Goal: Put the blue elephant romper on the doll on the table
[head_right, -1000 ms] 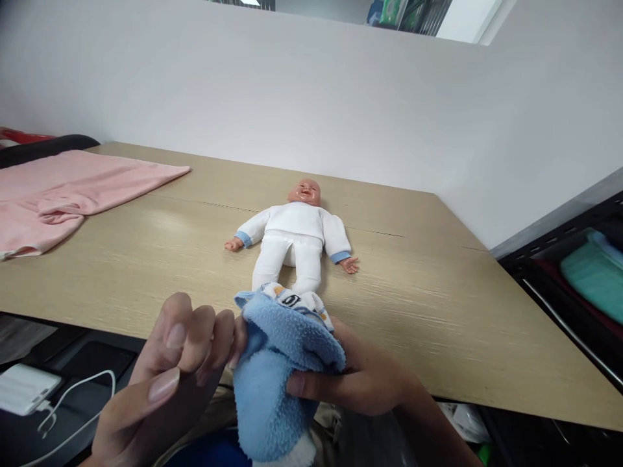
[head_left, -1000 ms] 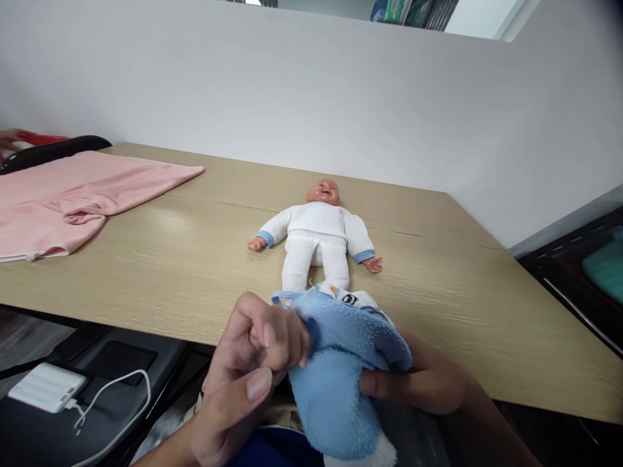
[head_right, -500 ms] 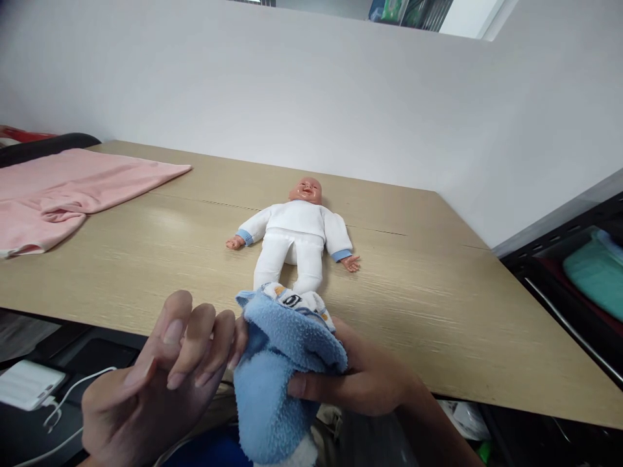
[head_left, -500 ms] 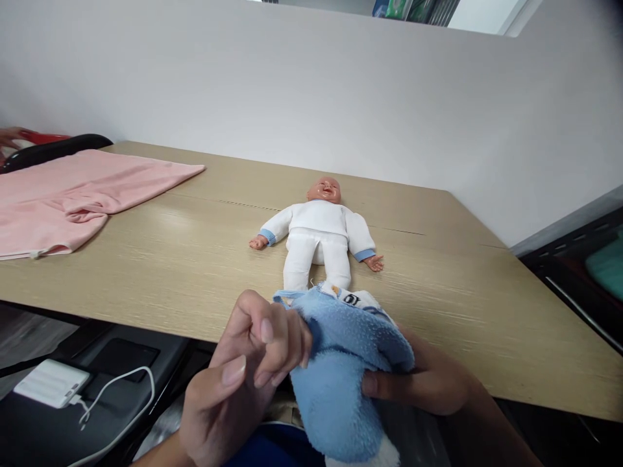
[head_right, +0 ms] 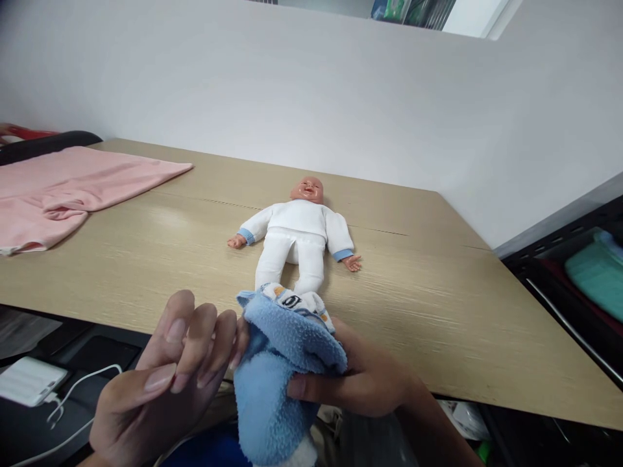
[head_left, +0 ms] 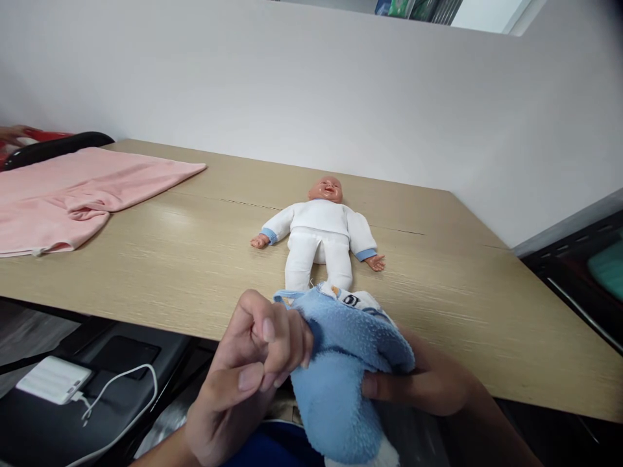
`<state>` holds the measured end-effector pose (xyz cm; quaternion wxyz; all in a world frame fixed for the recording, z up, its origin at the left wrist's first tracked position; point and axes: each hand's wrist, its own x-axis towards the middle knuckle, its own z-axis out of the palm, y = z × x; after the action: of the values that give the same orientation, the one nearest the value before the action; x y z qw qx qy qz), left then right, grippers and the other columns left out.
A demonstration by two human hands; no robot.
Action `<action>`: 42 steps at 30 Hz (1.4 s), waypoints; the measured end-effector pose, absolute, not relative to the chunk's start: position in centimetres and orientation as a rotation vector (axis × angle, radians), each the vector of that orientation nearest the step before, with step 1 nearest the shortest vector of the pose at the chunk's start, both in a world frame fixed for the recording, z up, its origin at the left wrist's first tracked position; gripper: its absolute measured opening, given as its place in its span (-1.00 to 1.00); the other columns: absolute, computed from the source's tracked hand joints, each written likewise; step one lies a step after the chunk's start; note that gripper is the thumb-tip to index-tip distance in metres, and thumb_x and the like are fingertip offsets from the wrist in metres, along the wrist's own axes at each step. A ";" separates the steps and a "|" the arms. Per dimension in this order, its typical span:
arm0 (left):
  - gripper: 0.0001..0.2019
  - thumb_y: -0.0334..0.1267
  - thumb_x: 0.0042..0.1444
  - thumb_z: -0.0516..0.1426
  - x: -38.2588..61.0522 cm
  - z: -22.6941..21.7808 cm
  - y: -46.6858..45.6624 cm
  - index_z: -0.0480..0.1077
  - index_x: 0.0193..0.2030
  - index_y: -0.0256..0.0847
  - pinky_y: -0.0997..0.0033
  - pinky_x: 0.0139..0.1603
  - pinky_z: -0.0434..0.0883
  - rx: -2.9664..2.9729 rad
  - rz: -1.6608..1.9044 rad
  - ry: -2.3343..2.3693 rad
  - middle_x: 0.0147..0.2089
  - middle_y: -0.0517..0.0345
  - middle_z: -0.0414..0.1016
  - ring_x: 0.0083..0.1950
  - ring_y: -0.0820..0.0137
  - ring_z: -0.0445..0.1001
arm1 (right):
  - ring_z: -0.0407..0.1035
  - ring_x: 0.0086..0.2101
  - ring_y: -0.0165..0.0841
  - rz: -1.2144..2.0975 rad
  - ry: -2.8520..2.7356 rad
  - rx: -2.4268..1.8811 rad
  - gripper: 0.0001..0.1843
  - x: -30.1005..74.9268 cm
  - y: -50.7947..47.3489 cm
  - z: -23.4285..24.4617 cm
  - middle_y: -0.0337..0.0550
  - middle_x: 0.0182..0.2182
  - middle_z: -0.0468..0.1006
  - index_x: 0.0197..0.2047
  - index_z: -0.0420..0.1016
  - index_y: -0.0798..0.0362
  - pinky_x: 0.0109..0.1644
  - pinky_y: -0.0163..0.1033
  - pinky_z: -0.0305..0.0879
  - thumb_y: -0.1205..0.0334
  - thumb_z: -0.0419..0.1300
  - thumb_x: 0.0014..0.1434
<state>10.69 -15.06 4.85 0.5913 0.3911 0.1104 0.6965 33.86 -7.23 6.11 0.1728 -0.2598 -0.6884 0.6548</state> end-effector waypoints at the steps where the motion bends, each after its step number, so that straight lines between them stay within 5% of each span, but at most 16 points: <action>1: -0.87 -0.22 0.29 0.20 10.7 4.8 -15.0 0.33 -0.08 -0.04 0.25 -0.12 0.24 0.904 1.619 0.264 -0.47 0.33 0.03 -0.38 0.38 0.11 | 0.55 0.14 -0.07 1.859 -1.949 -0.741 -0.41 33.8 -7.2 6.1 0.03 0.18 0.67 0.27 0.57 0.01 0.27 0.03 0.53 -0.08 0.46 0.28; 15: -0.89 -0.19 0.32 0.19 10.2 4.4 -14.8 0.38 -0.05 -0.03 0.30 -0.12 0.31 0.981 1.652 0.336 -0.44 0.31 0.11 -0.34 0.36 0.18 | 0.56 0.06 -0.12 1.827 -1.978 -0.768 -0.45 33.7 -7.4 6.2 -0.02 0.11 0.68 0.20 0.60 0.00 0.19 -0.04 0.56 -0.10 0.46 0.27; 18: -0.76 -0.15 0.33 0.25 8.0 4.4 -13.9 0.49 0.11 -0.05 0.25 0.17 0.37 1.315 1.761 0.641 -0.11 0.13 0.46 0.00 0.25 0.40 | 0.56 0.04 -0.14 1.864 -1.960 -0.733 -0.43 33.2 -7.6 6.7 -0.03 0.10 0.67 0.23 0.59 0.01 0.12 -0.10 0.57 -0.11 0.45 0.28; 20: -0.46 -0.09 0.24 0.38 6.3 4.9 -13.2 0.47 0.33 -0.04 0.16 0.40 0.30 1.578 1.533 0.845 0.29 -0.01 0.45 0.35 0.08 0.35 | 0.57 0.00 -0.15 1.865 -1.986 -0.732 -0.48 32.6 -7.7 7.4 -0.05 0.02 0.69 0.16 0.63 0.03 0.08 -0.14 0.57 -0.13 0.43 0.30; 23: -0.10 0.06 0.03 0.54 4.7 6.1 -12.4 0.36 0.49 0.08 0.11 0.29 0.46 1.584 0.932 0.886 0.41 0.00 0.46 0.37 -0.06 0.43 | 0.56 -0.13 -0.21 1.753 -2.089 -0.838 -0.61 32.0 -7.8 8.6 -0.13 -0.12 0.70 0.01 0.67 0.04 -0.03 -0.21 0.54 -0.07 0.44 0.31; 27: -0.41 0.02 0.11 0.51 4.6 7.2 -11.9 0.57 0.26 0.06 0.23 0.10 0.55 1.503 0.732 1.094 0.15 0.15 0.67 0.13 0.07 0.61 | 0.45 -0.31 -0.31 1.581 -2.143 -1.013 -0.73 31.7 -8.2 9.5 -0.22 -0.29 0.64 -0.12 0.65 0.05 -0.26 -0.29 0.39 0.01 0.41 0.35; 32: -0.70 -0.08 0.23 0.44 4.4 7.0 -10.9 0.67 0.05 -0.10 0.25 0.08 0.59 1.603 0.634 0.858 0.00 0.12 0.71 0.04 0.13 0.63 | 0.48 -0.23 -0.28 1.554 -2.185 -0.935 -0.76 31.3 -8.3 9.8 -0.20 -0.21 0.68 -0.14 0.65 0.05 -0.12 -0.26 0.42 0.03 0.36 0.37; 36: -0.74 -0.11 0.38 0.31 3.8 5.8 -10.7 0.65 0.14 -0.05 0.20 0.15 0.61 1.572 0.775 0.852 0.06 0.08 0.71 0.12 0.13 0.63 | 0.51 -0.16 -0.22 1.728 -2.040 -1.005 -0.58 31.2 -7.6 9.3 -0.14 -0.16 0.69 0.00 0.67 0.05 -0.07 -0.21 0.47 -0.14 0.39 0.35; 42: -0.65 -0.02 0.41 0.27 3.8 5.0 -11.3 0.59 0.25 -0.02 0.21 0.07 0.65 1.426 0.703 0.954 0.08 0.07 0.72 0.09 0.11 0.68 | 0.53 -0.12 -0.26 1.919 -1.956 -0.961 -0.59 30.9 -6.6 8.0 -0.16 -0.11 0.71 0.03 0.69 0.05 0.03 -0.20 0.47 -0.09 0.44 0.32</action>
<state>3.78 -11.30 5.03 0.6004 0.6150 0.4115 0.3031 30.90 -6.55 8.00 0.1186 -0.3285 -0.6688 0.6562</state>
